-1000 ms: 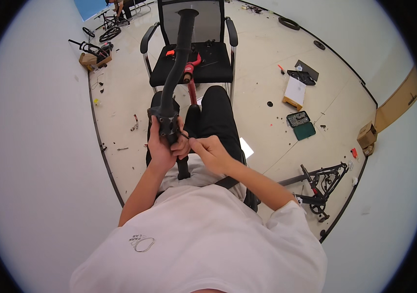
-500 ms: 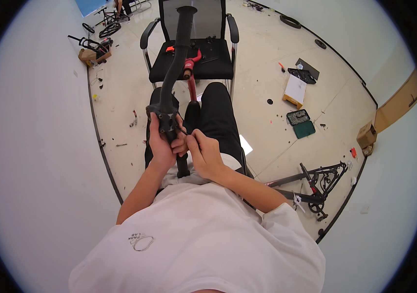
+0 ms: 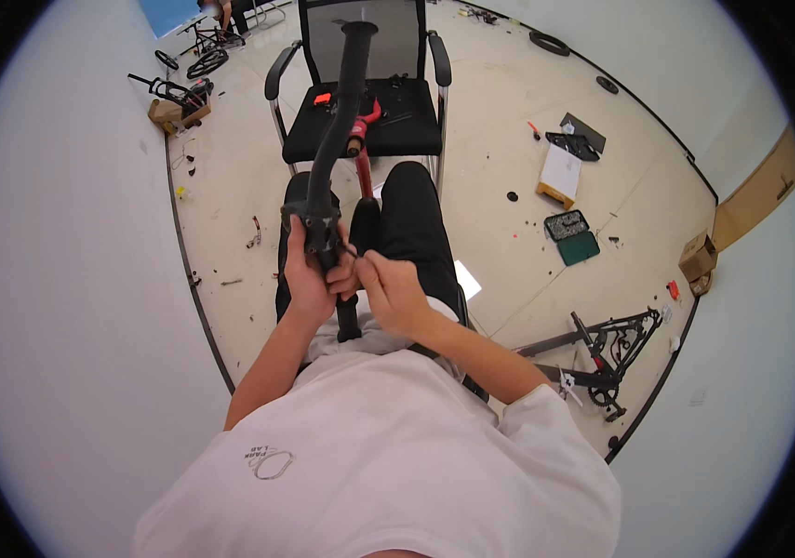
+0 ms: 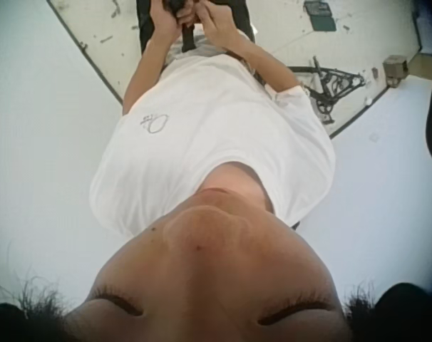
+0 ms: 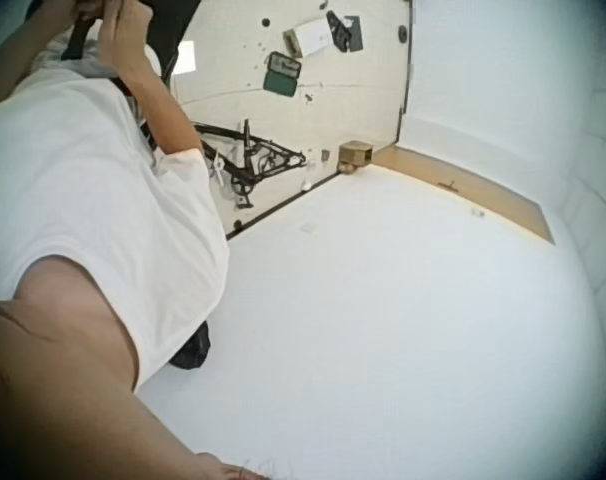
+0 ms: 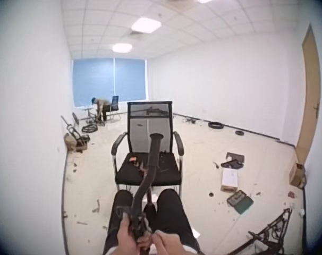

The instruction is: The person sits on a chair and uses an Allen key to tighten bolts on a bicycle handlebar stem. They repeatedly adjust the grip and rotate the tool to secure the component.

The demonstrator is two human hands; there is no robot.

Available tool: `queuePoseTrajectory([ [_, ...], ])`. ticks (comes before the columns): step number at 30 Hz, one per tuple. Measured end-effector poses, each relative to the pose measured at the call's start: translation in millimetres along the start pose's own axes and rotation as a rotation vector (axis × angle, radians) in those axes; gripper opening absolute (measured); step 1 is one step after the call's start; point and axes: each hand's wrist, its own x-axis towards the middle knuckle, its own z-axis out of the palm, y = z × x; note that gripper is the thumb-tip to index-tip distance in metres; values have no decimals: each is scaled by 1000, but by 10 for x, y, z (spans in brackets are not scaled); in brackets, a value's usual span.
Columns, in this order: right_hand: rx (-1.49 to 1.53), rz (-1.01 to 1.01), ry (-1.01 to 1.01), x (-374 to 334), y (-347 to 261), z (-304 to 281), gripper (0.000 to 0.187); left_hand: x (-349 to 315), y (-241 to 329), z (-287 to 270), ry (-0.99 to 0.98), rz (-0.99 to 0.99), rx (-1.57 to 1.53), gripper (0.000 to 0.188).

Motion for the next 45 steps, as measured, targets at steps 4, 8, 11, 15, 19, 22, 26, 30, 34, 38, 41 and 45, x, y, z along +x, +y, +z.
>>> queuePoseTrajectory([
  [4, -74, -80, 15, 6, 262, 4, 23, 25, -38, -32, -114, 35, -25, 63],
  [8, -98, -155, 2, 51, 411, 13, 20, 36, -61, -77, -86, 28, -25, 64],
  [11, -88, -97, -37, 137, 227, 18, 20, 43, 4, -100, -53, 62, -39, 65],
  [15, -187, -39, -41, 158, -47, 12, 20, 46, 30, -134, -32, 87, -59, 67],
  [19, -193, -104, -18, 76, 263, -10, 20, 43, -4, 9, 13, 62, -25, 66],
  [22, -192, -216, 17, 67, 479, -3, 19, 52, -17, -52, -54, 43, -51, 66],
  [26, -141, -255, 26, 42, 299, -61, 12, 64, 40, -101, -72, 88, -58, 66],
  [30, -160, -243, -81, 174, 165, -198, 17, 64, 48, -132, -83, 93, -105, 66],
  [34, -264, -256, -210, 344, 302, -354, 23, 67, 49, -162, -186, 86, -124, 66],
  [38, -404, -356, -275, 510, 329, -499, 25, 78, 36, -148, -207, 55, -161, 65],
  [41, -520, -465, -352, 633, 278, -635, 27, 76, 30, -131, -209, 38, -157, 66],
  [45, -577, -548, -475, 762, 149, -764, 24, 68, 41, -86, -182, 15, -114, 67],
])
